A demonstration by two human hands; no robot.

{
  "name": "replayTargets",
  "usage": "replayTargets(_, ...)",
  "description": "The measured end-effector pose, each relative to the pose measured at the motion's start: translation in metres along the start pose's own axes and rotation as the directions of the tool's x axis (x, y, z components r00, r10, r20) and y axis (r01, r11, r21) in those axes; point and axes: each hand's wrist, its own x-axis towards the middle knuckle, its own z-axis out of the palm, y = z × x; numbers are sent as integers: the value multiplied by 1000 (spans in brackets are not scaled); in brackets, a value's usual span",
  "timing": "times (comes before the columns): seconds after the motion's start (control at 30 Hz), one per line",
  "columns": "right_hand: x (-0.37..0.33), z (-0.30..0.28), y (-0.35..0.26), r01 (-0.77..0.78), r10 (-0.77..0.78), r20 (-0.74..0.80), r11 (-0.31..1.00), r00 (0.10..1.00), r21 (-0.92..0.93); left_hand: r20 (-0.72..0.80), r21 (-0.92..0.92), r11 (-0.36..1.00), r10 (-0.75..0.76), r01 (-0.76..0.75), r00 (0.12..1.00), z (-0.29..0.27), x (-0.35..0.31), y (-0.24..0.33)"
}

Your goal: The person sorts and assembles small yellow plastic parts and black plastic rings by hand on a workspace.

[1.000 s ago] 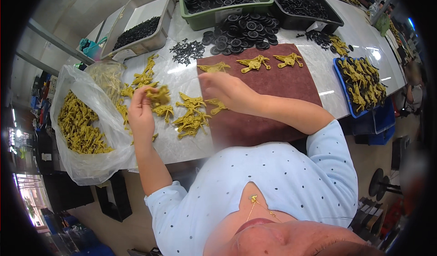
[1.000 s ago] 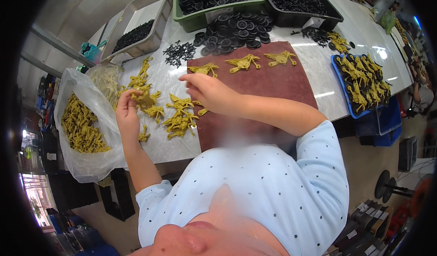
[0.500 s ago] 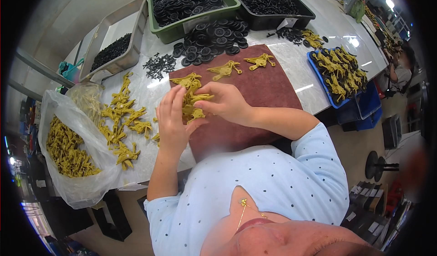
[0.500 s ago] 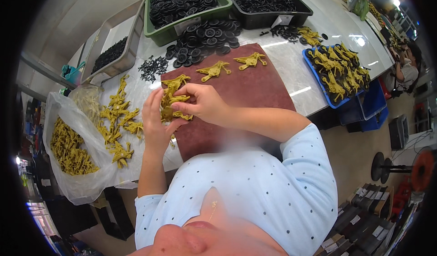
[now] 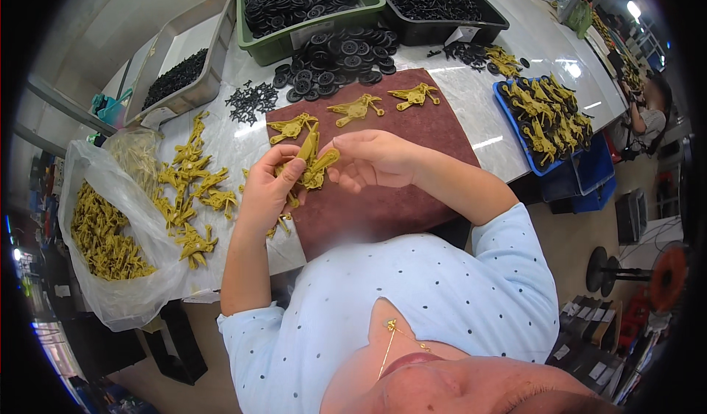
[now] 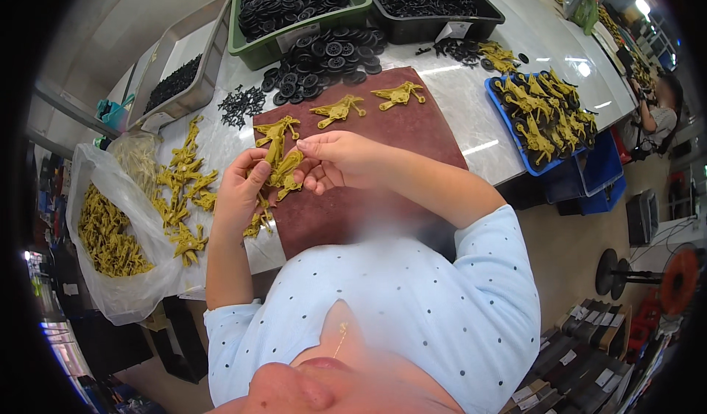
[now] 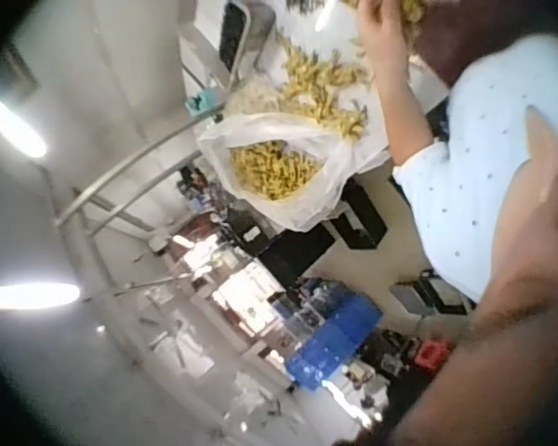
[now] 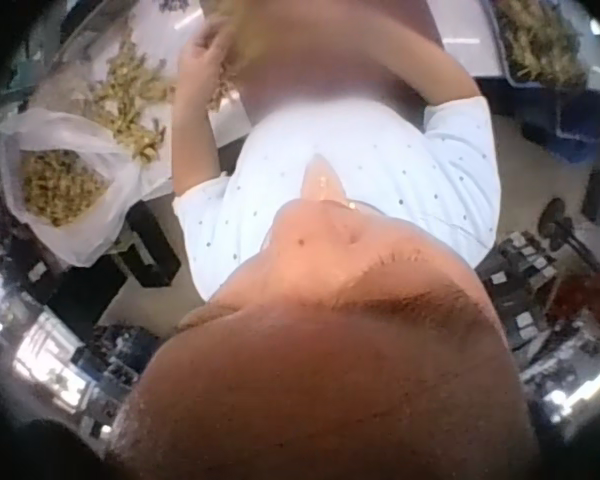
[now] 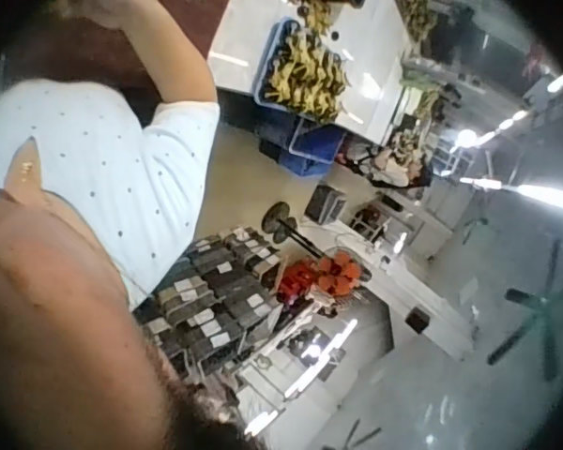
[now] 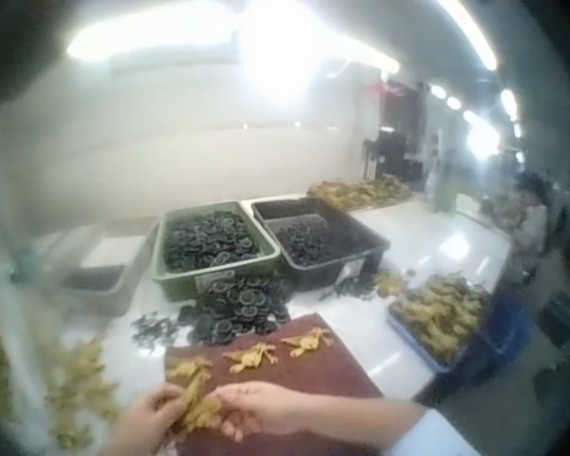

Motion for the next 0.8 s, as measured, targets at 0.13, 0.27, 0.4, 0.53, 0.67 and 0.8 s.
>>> replayTargets(0.13,-3,3,0,-4,5,-42,1000,999,13,-132,415,860,380,-297,916,8,-1,-8)
replayTargets(0.27,-5,-1,2,70,-99,-124,973,987,-222,-107,-139,964,212,-226,971,10,-11,2)
replayTargets(0.4,-5,-7,6,175,-175,-152,984,973,-11,165,-274,909,367,-315,915,9,-13,4)
replayTargets(0.53,1,-7,18,81,-74,-73,992,995,93,186,187,795,548,-577,815,22,-10,-5)
replayTargets(0.67,3,-7,34,106,-122,-174,990,977,-98,212,683,357,738,-638,641,35,-2,-23)
replayTargets(0.8,8,-8,52,128,-108,-113,975,988,180,156,484,375,852,-791,499,51,5,-57)
